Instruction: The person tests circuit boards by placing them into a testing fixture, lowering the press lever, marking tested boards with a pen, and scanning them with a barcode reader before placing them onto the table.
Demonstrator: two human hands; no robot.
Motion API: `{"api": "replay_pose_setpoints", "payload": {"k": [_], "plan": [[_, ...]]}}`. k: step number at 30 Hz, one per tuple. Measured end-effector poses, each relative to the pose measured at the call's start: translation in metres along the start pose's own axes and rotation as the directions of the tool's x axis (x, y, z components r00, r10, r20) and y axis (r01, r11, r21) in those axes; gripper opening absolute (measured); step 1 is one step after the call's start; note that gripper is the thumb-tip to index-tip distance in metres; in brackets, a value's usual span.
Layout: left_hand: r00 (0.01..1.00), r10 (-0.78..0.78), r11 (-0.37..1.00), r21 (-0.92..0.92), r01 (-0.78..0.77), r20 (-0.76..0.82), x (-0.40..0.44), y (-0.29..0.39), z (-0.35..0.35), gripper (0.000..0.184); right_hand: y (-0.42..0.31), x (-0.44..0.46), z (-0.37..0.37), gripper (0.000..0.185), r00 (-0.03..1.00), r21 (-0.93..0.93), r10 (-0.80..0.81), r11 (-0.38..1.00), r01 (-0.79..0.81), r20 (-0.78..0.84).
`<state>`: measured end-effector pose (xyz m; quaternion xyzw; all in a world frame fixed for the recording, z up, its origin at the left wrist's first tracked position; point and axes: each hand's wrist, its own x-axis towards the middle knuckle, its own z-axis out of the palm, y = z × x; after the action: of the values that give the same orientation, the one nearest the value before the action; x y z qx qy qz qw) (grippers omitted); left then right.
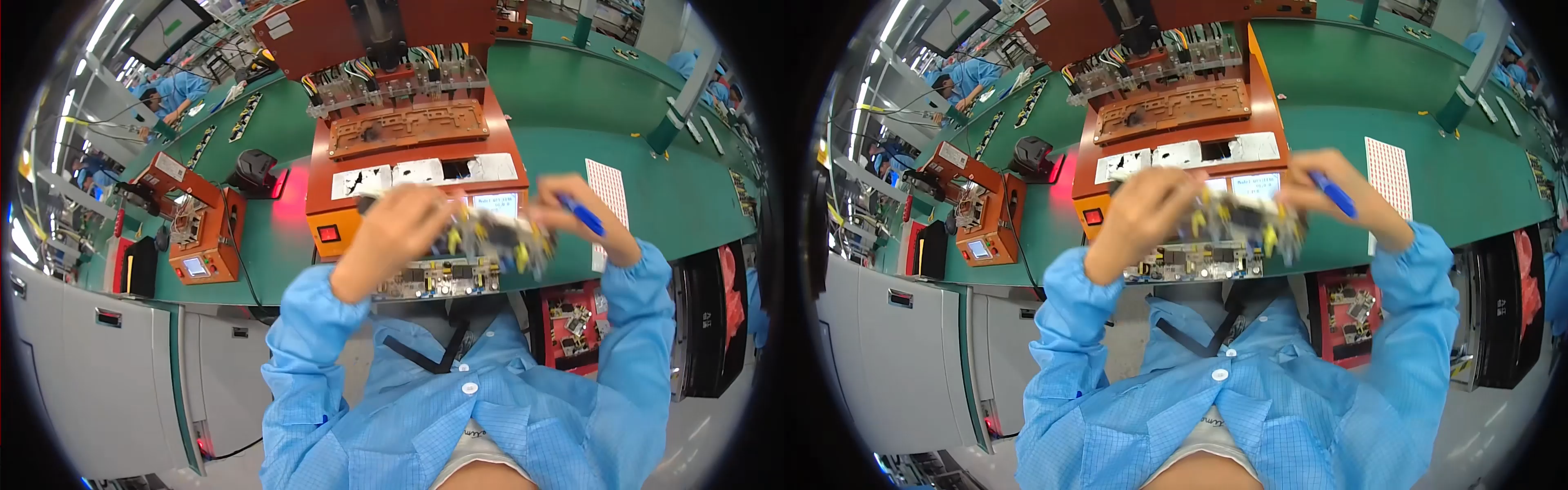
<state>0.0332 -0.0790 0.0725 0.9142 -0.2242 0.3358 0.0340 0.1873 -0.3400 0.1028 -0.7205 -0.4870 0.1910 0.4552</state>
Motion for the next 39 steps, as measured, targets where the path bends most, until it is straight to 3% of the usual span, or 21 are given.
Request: {"api": "replay_pose_setpoints", "payload": {"k": [1,4,7,8,11,12,15,16,20,23,26,28,31,37,39], "plan": [[0.998,-0.046,0.999,-0.016,0.046,0.035,-0.002,-0.017,0.005,0.055,0.006,0.011,0.003,0.046,0.987,-0.167,-0.099,0.983,0.077,-0.124],[0.955,-0.184,0.959,-0.170,0.227,0.234,-0.004,-0.057,0.006,0.074,0.030,0.040,0.022,0.036,0.898,-0.064,-0.293,0.955,0.288,-0.327],[0.922,-0.237,0.931,-0.200,0.306,0.307,-0.014,-0.076,0.015,0.073,0.038,0.048,0.032,0.033,0.929,-0.218,-0.189,0.968,0.122,-0.319],[0.928,-0.225,0.949,-0.150,0.278,0.297,-0.020,-0.077,0.016,0.076,0.044,0.048,0.038,0.032,0.911,-0.234,-0.233,0.959,0.159,-0.340],[0.936,-0.352,0.932,0.081,0.353,-0.033,-0.035,-0.049,0.001,0.080,0.056,0.036,0.052,0.031,0.907,-0.203,-0.173,0.974,0.101,-0.384],[0.840,-0.539,0.838,0.062,0.543,-0.067,-0.047,-0.044,0.001,0.075,0.055,0.030,0.057,0.029,0.888,-0.167,-0.175,0.979,0.113,-0.426],[0.634,-0.769,0.639,-0.139,0.757,-0.081,-0.089,-0.040,0.010,0.070,0.055,0.018,0.067,0.027,0.848,-0.286,-0.250,0.950,0.123,-0.467],[0.661,-0.748,0.653,-0.234,0.720,-0.053,-0.092,-0.038,0.011,0.053,0.056,0.018,0.071,0.024,0.843,-0.303,-0.268,0.944,0.132,-0.467],[0.706,-0.697,0.657,-0.502,0.562,-0.122,-0.095,-0.044,0.027,0.027,0.050,0.032,0.071,0.022,0.828,-0.282,-0.298,0.943,0.178,-0.475],[0.744,-0.645,0.730,-0.426,0.534,-0.174,-0.084,-0.067,0.026,0.028,0.054,0.068,0.051,0.021,0.769,-0.198,-0.372,0.928,0.315,-0.519],[0.724,-0.672,0.708,-0.421,0.567,-0.155,-0.067,-0.101,0.028,0.033,0.064,0.108,0.031,0.020,0.789,-0.250,-0.404,0.913,0.321,-0.463],[0.723,-0.677,0.695,-0.439,0.570,-0.134,-0.056,-0.125,0.031,0.034,0.080,0.128,0.026,0.021,0.811,-0.279,-0.373,0.922,0.269,-0.451],[0.808,-0.589,0.760,-0.346,0.551,-0.008,-0.062,-0.147,0.035,0.033,0.092,0.134,0.030,0.022,0.843,-0.320,-0.291,0.935,0.151,-0.452],[0.787,-0.602,0.612,-0.556,0.563,0.135,-0.077,-0.142,0.020,0.035,0.093,0.117,0.017,0.024,0.897,-0.222,-0.208,0.967,0.127,-0.391],[0.784,-0.603,0.586,-0.584,0.562,0.150,-0.074,-0.144,0.019,0.035,0.090,0.119,0.017,0.024,0.820,-0.308,-0.293,0.939,0.151,-0.491]]}}
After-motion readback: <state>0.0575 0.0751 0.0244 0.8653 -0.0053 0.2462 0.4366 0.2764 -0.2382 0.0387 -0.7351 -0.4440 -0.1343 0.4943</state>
